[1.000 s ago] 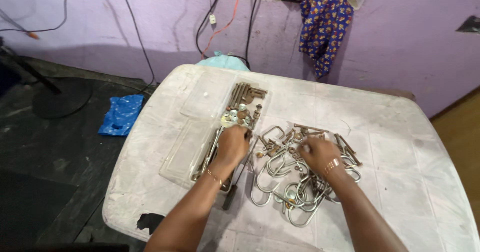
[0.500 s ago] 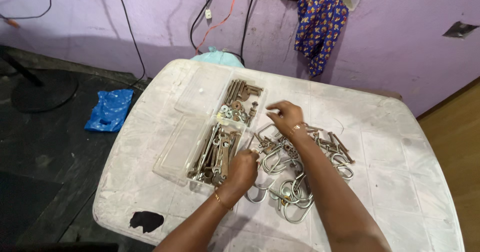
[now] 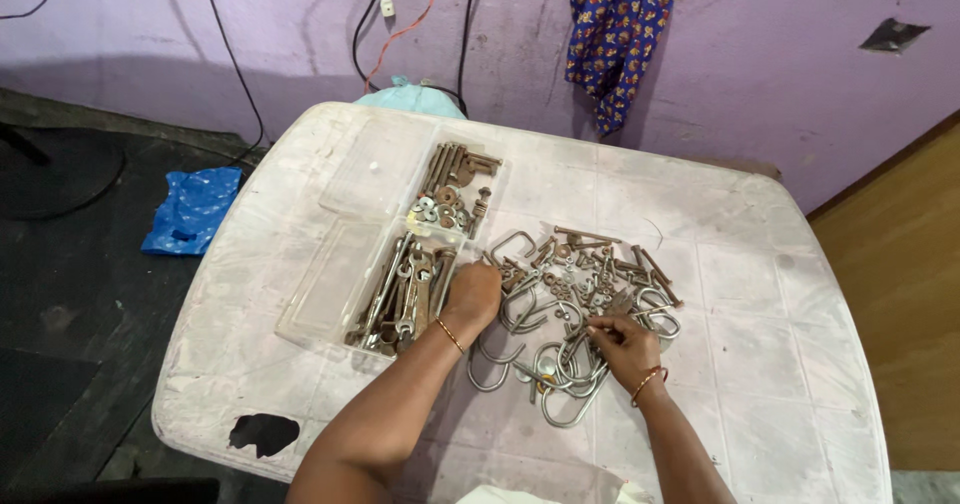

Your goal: The person sorts a mixed pile of metal hardware on a white table, separating items by type. They pick up bolts, nuts, washers, and hooks, placing them into a clear plastic organizer or back onto the table in distinct groups.

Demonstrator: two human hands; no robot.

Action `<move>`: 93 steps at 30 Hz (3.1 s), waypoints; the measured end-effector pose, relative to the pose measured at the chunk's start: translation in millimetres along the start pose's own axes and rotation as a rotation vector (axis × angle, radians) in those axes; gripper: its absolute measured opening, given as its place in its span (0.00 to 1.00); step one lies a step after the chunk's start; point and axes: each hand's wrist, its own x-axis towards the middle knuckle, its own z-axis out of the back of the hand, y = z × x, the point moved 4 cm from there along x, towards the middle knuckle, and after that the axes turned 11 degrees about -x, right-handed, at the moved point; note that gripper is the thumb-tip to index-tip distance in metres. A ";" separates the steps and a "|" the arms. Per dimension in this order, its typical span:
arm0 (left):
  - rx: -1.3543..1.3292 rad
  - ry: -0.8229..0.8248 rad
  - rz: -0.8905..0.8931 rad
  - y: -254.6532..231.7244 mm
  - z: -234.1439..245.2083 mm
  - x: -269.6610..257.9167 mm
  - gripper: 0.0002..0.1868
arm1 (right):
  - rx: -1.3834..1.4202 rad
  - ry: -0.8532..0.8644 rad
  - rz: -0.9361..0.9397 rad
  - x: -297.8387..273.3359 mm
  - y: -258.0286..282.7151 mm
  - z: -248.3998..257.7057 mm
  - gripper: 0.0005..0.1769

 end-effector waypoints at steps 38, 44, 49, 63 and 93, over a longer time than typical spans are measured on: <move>-0.298 -0.109 -0.231 -64.2 81.1 -100.9 0.09 | -0.854 0.438 -0.253 118.3 53.1 -43.4 0.13; -0.320 -0.002 -0.223 -65.3 49.4 -111.9 0.06 | -0.683 0.362 -0.147 92.5 66.0 -36.0 0.12; -0.414 -0.045 -0.238 -68.4 37.8 -116.1 0.08 | -0.608 0.656 0.059 29.1 85.2 -27.0 0.10; -0.147 0.008 -0.397 -74.7 0.1 -144.0 0.02 | -0.683 0.461 0.258 35.9 129.8 -10.2 0.07; -0.793 -0.110 0.034 -26.8 79.9 -82.2 0.06 | -0.309 0.431 -0.211 92.6 75.3 -50.8 0.11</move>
